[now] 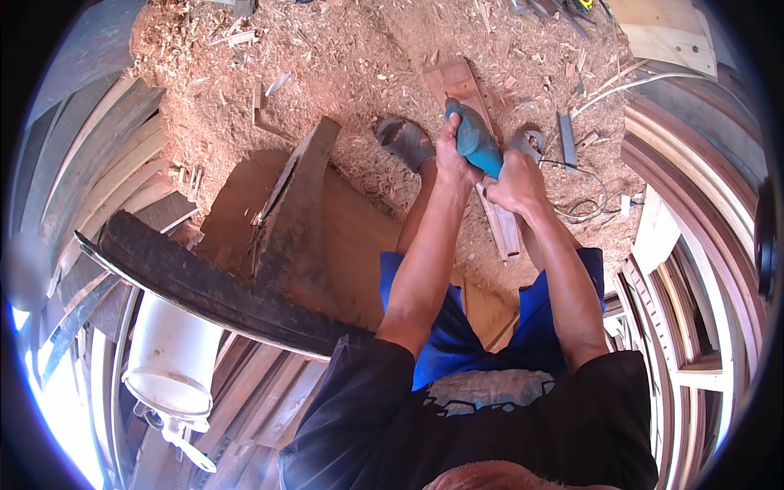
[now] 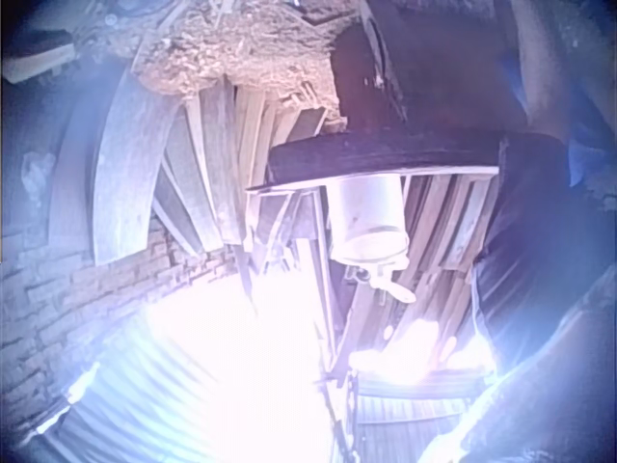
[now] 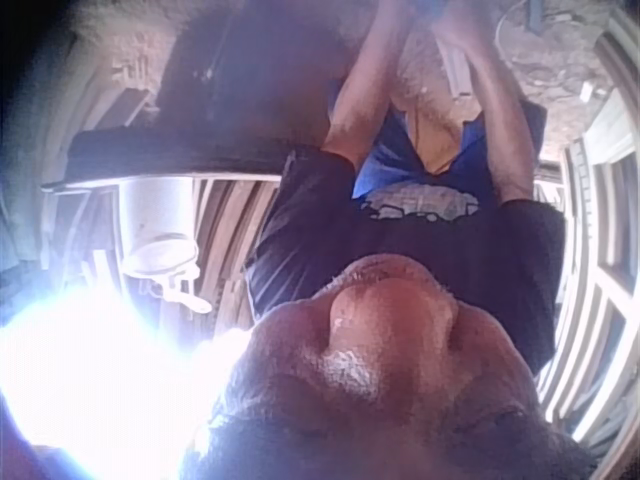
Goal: The person uses a corded drill to make holes in several small wooden planks. They position each plank on the floor, drill into it, then move the finished piece aside to work on the next one.
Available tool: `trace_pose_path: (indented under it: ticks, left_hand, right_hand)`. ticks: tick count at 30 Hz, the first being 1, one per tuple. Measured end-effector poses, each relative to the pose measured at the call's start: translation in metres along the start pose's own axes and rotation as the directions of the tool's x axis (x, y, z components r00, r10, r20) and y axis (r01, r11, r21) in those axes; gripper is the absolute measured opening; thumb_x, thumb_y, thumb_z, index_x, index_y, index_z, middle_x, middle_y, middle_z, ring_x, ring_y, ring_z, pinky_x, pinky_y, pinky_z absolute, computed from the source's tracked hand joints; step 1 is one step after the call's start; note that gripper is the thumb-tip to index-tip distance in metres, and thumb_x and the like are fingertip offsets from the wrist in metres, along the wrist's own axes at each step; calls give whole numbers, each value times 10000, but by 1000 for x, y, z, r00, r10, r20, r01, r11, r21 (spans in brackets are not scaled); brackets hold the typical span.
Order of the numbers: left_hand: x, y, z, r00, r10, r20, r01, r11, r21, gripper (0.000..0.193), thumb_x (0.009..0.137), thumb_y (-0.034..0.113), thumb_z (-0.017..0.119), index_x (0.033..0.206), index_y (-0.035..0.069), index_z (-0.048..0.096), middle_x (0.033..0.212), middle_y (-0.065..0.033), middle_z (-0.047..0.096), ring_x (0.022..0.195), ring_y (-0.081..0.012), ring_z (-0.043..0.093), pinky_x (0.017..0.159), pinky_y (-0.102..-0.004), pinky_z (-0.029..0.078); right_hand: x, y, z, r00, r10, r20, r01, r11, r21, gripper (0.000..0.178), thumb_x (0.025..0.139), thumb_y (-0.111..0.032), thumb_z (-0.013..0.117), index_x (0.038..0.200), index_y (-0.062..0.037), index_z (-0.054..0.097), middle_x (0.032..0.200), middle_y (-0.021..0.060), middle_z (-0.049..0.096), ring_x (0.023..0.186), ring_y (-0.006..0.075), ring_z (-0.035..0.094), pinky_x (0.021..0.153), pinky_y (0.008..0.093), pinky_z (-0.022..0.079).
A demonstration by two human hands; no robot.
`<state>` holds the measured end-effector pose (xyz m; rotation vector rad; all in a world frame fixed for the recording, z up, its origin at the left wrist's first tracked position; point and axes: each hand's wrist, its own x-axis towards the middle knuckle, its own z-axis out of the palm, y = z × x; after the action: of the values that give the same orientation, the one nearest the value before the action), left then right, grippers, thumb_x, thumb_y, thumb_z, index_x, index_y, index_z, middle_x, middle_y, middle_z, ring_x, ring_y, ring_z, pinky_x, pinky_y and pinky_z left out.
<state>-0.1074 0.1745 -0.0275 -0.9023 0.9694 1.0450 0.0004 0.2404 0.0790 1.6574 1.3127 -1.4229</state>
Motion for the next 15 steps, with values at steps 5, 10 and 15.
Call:
trace_pose_path:
  ticks: [5,10,15]
  left_hand:
    - [-2,1,5,998,-29,-61,30,999,20,442,935,434,623,1213,94,567,1028,-157,656,904,-392,630,782,-592,551]
    - [2,0,-11,999,-37,-14,37,999,-23,453,921,448,646,1206,103,576,1030,-150,663,874,-389,639,786,-575,555]
    - [0,-4,-2,1000,15,4,-15,999,-34,409,969,463,604,1155,100,571,931,-121,642,829,-341,637,760,-519,552]
  right_hand:
    - [4,2,4,999,43,16,-43,999,4,458,743,-137,785,1163,22,694,1019,284,729,997,430,718,901,473,578]
    - [4,8,17,999,-5,-43,4,1000,-18,475,736,-164,804,1141,50,679,992,289,725,976,441,713,878,488,575]
    - [5,8,17,997,-10,-77,5,998,-61,484,728,-144,801,1166,25,686,995,265,734,983,428,714,879,488,577]
